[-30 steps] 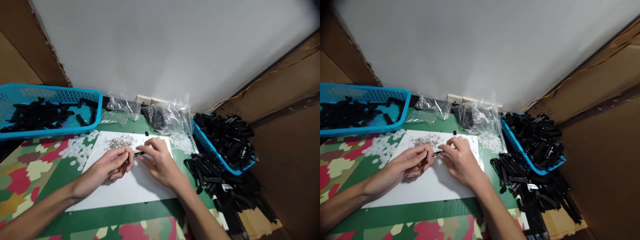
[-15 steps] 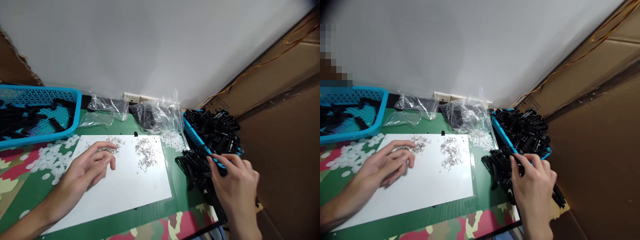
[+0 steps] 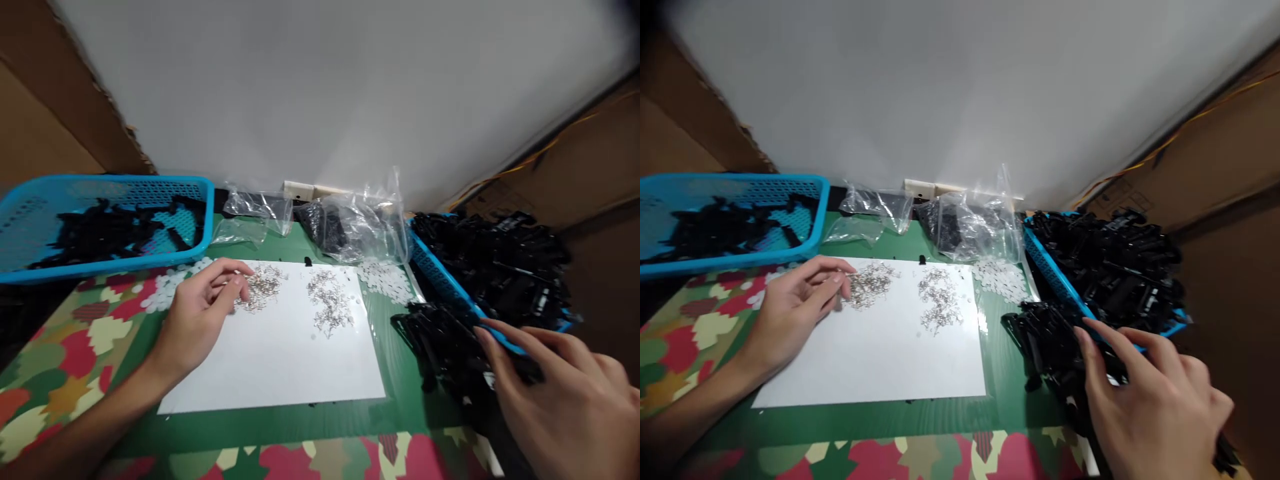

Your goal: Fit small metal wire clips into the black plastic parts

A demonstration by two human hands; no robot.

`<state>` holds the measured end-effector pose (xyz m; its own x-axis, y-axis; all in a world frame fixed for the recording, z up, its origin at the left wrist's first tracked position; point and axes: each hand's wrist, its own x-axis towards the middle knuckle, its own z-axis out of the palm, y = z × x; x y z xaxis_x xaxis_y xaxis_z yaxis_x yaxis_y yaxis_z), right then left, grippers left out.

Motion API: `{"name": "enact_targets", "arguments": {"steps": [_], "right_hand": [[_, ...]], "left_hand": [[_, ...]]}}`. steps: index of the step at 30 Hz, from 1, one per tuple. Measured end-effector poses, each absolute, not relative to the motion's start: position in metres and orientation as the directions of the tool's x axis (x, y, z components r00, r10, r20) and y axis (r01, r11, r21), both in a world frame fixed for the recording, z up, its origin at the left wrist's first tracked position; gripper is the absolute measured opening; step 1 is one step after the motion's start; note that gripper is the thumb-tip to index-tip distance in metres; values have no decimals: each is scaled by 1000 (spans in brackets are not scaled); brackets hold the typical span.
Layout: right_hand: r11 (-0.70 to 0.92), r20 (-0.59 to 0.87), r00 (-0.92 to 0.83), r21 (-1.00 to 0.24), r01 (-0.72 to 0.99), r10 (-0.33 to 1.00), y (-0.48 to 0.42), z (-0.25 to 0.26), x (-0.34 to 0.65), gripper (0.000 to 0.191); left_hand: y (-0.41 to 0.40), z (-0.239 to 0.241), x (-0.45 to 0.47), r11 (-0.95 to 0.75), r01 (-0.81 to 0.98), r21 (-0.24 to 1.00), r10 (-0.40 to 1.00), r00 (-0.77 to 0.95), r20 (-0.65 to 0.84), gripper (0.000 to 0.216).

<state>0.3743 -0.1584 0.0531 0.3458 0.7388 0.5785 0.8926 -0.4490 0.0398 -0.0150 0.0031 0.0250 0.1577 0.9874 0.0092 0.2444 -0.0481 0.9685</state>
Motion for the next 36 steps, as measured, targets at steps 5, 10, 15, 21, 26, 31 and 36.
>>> {"name": "enact_targets", "arguments": {"steps": [5,10,15,21,26,31,36], "right_hand": [[17,409,82,-233,972,909,-137,54,360,40],[350,140,-321,-337,874,937,-98,59,319,41],[409,-18,-445,-364,837,895,-54,72,280,29],[392,103,-402,-534,749,910,-16,58,263,24],[304,47,-332,-540,785,942,-17,43,270,20],[316,9,-397,-621,717,918,-22,44,274,15],[327,-43,-428,-577,748,903,-24,39,267,4]], "left_hand": [[19,34,-28,-211,362,908,974,4,225,19],[46,52,-72,-128,813,568,942,-79,325,25],[95,70,-125,-144,973,178,982,119,147,39],[151,59,-136,-191,980,54,980,193,-43,46],[168,49,-135,-228,973,40,964,231,-128,33],[178,47,-142,-256,965,64,948,264,-180,24],[181,47,-148,-297,946,129,936,315,-160,13]]}}
